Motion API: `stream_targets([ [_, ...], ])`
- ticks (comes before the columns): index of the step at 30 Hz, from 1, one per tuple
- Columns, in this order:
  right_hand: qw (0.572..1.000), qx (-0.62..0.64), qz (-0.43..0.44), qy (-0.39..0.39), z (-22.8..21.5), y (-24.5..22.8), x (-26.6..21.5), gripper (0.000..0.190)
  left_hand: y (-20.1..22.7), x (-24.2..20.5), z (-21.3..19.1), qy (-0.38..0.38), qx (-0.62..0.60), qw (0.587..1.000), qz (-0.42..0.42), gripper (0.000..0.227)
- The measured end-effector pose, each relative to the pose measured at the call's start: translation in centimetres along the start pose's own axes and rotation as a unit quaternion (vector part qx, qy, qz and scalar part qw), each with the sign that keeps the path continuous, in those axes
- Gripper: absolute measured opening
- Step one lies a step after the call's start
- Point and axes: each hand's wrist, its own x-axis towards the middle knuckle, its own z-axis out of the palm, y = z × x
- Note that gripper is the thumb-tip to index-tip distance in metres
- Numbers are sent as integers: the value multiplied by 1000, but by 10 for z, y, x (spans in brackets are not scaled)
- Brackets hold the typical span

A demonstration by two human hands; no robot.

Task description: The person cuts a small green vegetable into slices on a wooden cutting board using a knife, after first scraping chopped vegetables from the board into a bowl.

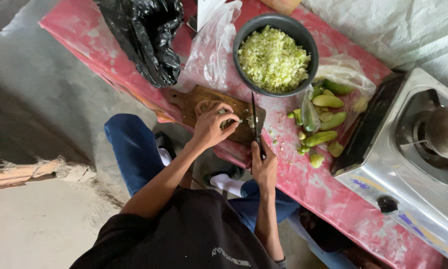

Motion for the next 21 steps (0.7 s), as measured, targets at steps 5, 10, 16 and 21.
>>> stream_targets([
  [5, 999, -10, -8, -30, -7, 4, 5, 48, 1, 5, 3, 1, 9, 1000, -15, 9],
  [10, 999, -2, 3, -51, -12, -3, 10, 49, -3, 1, 4, -10, 12, 1000, -16, 11],
  [16, 995, -72, -63, -35, -15, 1, 14, 48, -4, -5, 8, -14, 15, 1000, -23, 12],
  [21, 999, -29, -26, -32, -12, 4, 17, 48, -4, -4, 8, -7, 10, 1000, -15, 12],
])
